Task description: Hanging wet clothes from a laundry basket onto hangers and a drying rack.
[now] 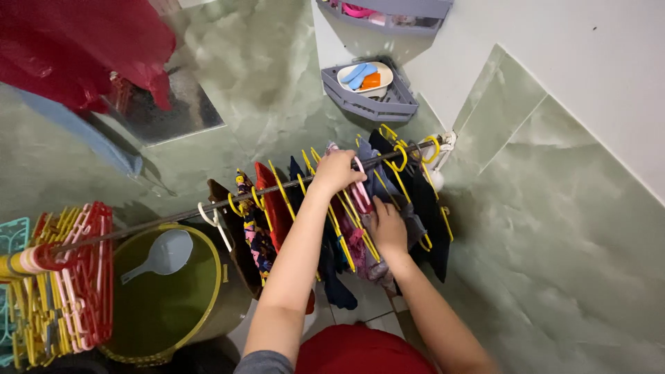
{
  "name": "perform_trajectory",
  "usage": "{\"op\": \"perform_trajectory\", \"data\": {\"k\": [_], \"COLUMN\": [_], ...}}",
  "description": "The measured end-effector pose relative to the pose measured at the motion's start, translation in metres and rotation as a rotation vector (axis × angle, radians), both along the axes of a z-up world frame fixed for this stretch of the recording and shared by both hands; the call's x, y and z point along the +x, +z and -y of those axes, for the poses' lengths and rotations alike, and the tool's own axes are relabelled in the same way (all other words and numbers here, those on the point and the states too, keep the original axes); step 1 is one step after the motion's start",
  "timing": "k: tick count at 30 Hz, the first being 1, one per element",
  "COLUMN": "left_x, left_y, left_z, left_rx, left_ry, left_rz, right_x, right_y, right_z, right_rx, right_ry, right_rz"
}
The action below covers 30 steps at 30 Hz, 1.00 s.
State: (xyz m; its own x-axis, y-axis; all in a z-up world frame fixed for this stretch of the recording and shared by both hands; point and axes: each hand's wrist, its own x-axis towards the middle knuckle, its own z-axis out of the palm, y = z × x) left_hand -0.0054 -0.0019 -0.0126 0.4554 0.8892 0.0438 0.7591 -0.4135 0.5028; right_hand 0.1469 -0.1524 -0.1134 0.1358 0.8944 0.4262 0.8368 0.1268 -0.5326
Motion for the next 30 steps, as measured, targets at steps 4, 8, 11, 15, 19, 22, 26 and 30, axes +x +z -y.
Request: {"op": "perform_trajectory", "data": {"k": [4, 8, 11, 15, 19, 22, 26, 30], "left_x": [0.018, 0.051, 0.064, 0.045, -0.011, -0.031, -0.031, -0.014], "left_y": [-0.003, -0.022, -0.025, -0.010, 0.014, -0.005, -0.010, -0.016], "left_z": [0.004, -0.003, -0.002, 0.003, 0.012, 0.006, 0.014, 0.020], "left_rx": [0.133, 0.122, 0.163, 0.274, 0.115, 0.134, 0.111, 0.185], "left_ry": [-0.001, -0.035, -0.011, -0.042, 0.047, 0.056, 0.036, 0.014], "left_rz": [0.008, 0.145, 0.132, 0.068, 0.006, 0.001, 0.052, 0.099], "right_x": [0.002, 0.023, 0.033, 0.033, -0.003, -0.020, -0.033, -0.037], "right_y": [0.002, -0.032, -0.027, -0.019, 0.015, 0.025, 0.019, -0.004], "right_z": [-0.004, -0.012, -0.011, -0.004, 0.013, 0.013, 0.005, 0.003], "right_rx": [-0.435, -0.224, -0.155, -0.259, 0.021, 0.095, 0.143, -0.274], "right_ry": [-0.028, 0.074, 0.047, -0.045, -0.039, 0.046, 0.088, 0.155], "right_rz": [-0.227, -0.332, -0.311, -0.107, 0.011, 0.040, 0.109, -0.156]}}
